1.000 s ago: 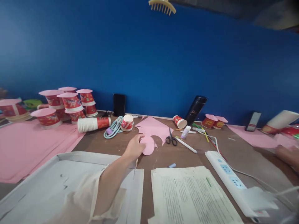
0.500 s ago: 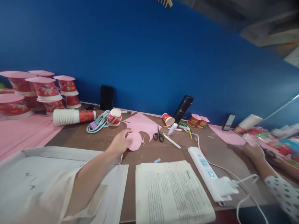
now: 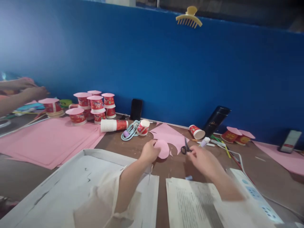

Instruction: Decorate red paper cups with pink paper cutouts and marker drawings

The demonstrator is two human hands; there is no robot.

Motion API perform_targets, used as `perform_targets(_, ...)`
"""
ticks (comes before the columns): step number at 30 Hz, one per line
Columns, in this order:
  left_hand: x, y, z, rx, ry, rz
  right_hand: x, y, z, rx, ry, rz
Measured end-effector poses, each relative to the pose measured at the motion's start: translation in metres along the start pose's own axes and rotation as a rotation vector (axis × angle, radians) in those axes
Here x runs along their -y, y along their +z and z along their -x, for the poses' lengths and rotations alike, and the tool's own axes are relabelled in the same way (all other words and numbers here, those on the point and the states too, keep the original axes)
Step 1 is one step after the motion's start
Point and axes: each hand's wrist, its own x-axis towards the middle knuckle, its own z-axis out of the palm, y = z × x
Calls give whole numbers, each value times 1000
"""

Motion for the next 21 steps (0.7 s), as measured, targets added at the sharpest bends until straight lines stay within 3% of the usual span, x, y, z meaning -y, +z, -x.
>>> perform_targets(6, -5, -4, -3, -107, -63, 81, 5, 12, -58, 67, 124, 6)
perform_targets(10, -6, -3, -6, -128, -218, 357, 2, 24, -75, 67, 130, -163)
perform_targets(16, -13, 5, -18, -99, -300, 1060, 3, 27, -60, 29, 125, -682)
perform_targets(18, -20, 10, -23, -114, -298, 1114, 14, 26, -46, 14, 150, -1061)
perform_targets(21, -27, 22, -30, -132, -304, 1162, 33, 28, -23, 94, 150, -1237)
